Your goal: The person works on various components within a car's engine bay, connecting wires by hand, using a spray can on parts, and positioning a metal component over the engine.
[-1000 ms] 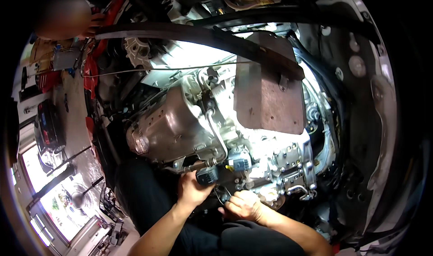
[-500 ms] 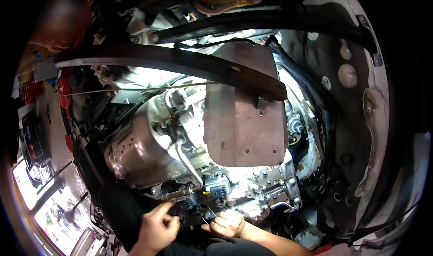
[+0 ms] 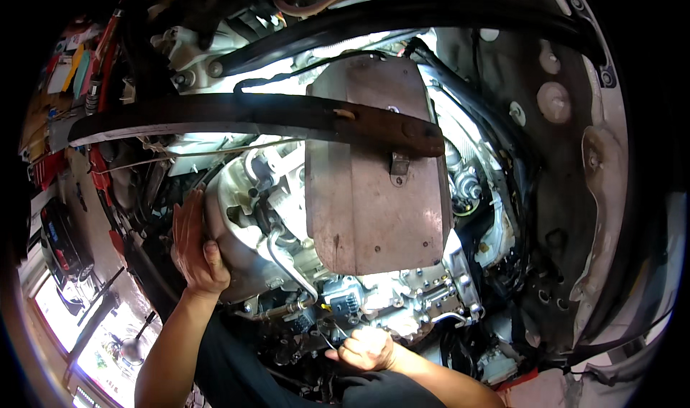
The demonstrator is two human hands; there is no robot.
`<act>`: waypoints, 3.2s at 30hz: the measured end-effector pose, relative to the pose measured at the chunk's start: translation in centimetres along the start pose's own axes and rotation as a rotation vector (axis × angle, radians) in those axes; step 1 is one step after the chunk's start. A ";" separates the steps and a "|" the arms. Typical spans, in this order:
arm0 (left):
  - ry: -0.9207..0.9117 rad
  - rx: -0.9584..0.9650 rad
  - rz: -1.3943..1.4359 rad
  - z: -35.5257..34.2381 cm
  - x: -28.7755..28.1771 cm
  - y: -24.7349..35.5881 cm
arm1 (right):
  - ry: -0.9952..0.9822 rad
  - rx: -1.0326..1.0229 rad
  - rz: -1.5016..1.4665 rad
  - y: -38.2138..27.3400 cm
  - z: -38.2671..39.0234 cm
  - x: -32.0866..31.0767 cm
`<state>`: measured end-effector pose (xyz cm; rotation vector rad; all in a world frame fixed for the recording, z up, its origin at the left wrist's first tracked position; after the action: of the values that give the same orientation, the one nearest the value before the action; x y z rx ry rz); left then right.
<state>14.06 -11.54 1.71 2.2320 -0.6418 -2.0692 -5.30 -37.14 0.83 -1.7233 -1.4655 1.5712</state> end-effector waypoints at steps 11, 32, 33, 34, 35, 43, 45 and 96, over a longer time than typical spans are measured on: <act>0.027 0.063 0.017 0.1 0.2 0.0 | -0.074 0.111 0.065 -1.2 -1.2 -0.1; 0.119 0.015 0.078 1.2 1.5 -1.2 | -0.562 0.683 0.366 -8.2 -10.6 0.7; 0.129 0.008 0.075 1.3 1.4 -1.0 | -0.521 0.688 0.354 -8.3 -10.7 0.7; 0.128 0.001 0.073 1.3 1.4 -0.8 | -0.523 0.671 0.374 -9.0 -11.2 0.3; 0.126 -0.008 0.074 1.3 1.2 -0.4 | -0.528 0.654 0.396 -9.8 -11.5 -0.4; 0.030 -0.123 0.124 1.4 1.0 -0.8 | -0.546 0.722 0.448 -10.5 -11.6 0.1; 0.064 -0.123 0.149 1.3 0.7 -0.4 | -0.528 0.771 0.492 -11.0 -11.3 0.2; -0.255 -1.264 0.711 17.1 -2.3 14.0 | 0.584 1.840 -1.086 -9.4 -1.6 9.5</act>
<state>-6.25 -19.30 6.07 0.8712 -0.0093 -1.5890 -9.52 -24.87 4.36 -0.0713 -0.0850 0.8432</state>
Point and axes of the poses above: each hand's wrist, its own z-axis away from the middle knuckle, its own x-axis out of the palm, y = z × x, the point moved 3 cm from there along -z, towards the middle knuckle, and after that the axes turned 8 degrees about y, right-handed, at the moved point
